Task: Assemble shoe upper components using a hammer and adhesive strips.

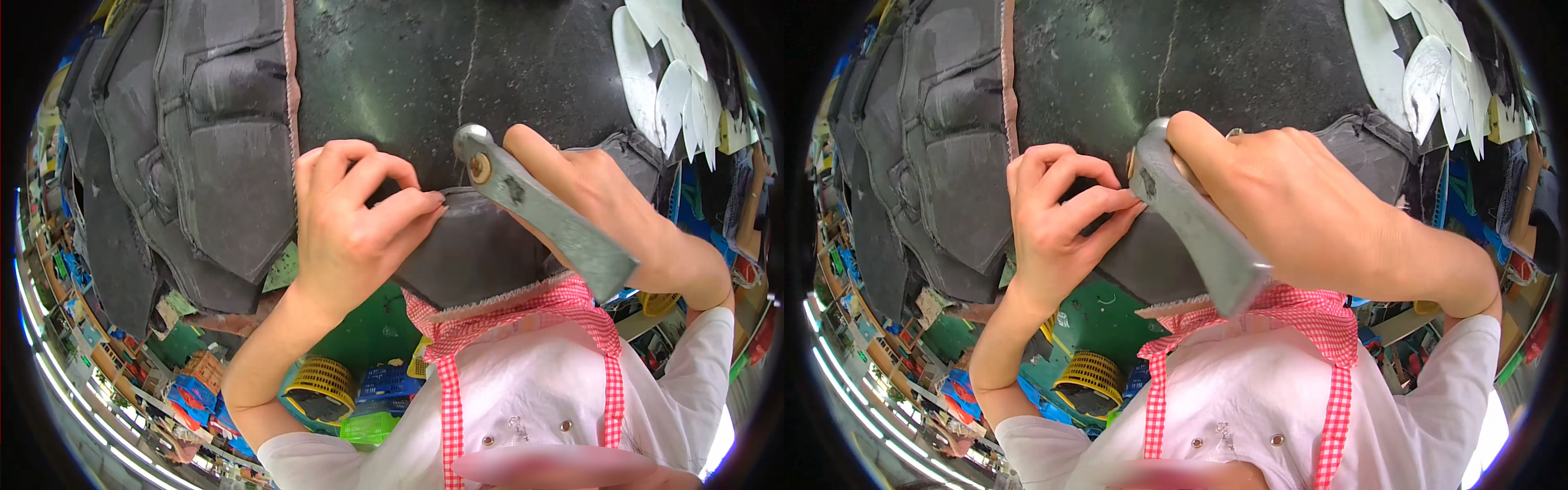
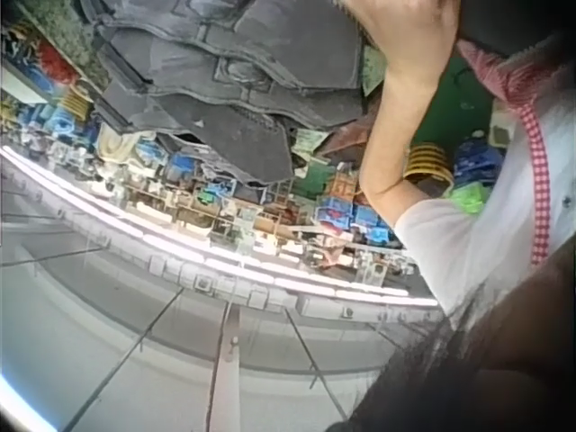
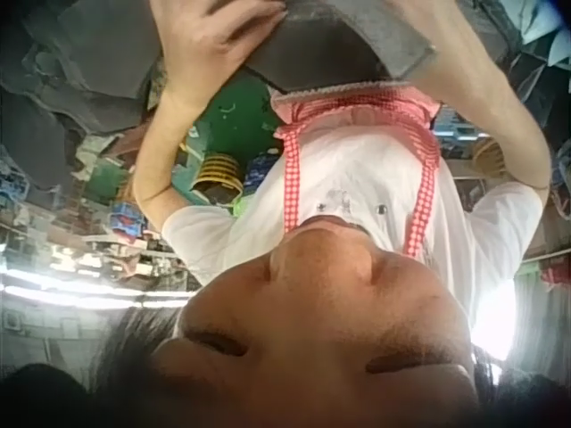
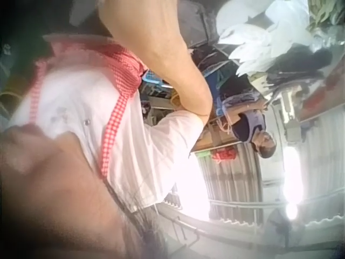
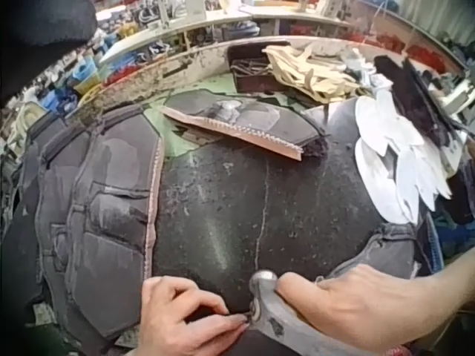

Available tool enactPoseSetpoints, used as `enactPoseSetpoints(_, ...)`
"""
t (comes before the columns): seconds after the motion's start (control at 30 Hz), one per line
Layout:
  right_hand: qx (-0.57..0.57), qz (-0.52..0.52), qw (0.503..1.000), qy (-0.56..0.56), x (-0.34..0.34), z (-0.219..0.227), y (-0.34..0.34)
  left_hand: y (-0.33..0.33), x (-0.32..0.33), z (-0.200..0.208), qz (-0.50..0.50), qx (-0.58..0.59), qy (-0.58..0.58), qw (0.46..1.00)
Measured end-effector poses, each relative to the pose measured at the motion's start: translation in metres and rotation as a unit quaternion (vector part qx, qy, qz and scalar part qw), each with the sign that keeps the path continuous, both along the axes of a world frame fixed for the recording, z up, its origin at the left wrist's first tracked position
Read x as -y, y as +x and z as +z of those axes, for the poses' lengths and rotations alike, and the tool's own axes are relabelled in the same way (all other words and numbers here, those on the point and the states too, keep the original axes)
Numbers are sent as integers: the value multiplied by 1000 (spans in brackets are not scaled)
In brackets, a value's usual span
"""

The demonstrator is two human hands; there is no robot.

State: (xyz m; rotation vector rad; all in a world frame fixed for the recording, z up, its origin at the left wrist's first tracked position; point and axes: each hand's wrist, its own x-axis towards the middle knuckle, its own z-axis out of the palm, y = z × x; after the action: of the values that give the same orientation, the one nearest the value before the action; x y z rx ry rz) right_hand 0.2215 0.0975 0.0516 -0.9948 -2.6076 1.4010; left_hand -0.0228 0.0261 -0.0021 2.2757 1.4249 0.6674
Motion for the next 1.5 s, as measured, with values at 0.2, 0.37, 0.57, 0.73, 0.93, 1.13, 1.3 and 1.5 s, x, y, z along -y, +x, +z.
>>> enactPoseSetpoints(0.2,-37,-6,996,-79,9,-12,0,5,4,14,83,-88,35,992)
enactPoseSetpoints(0.37,-26,11,999,-45,0,0,3,10,13,4,101,23,-32,994)
enactPoseSetpoints(0.57,24,54,998,-25,5,-3,1,21,20,3,84,-39,54,994)
enactPoseSetpoints(0.73,9,20,999,42,0,5,-6,29,25,7,62,-70,90,991)
enactPoseSetpoints(0.93,-10,50,995,84,-4,11,-11,30,26,-1,63,-71,131,987)
enactPoseSetpoints(1.13,-54,-9,998,27,-25,-15,4,38,14,14,87,-39,-11,995)
enactPoseSetpoints(1.3,-129,-197,960,152,-94,11,12,39,30,35,26,106,-139,984)
enactPoseSetpoints(1.5,26,-242,898,366,-178,-16,14,-56,20,117,318,55,47,945)
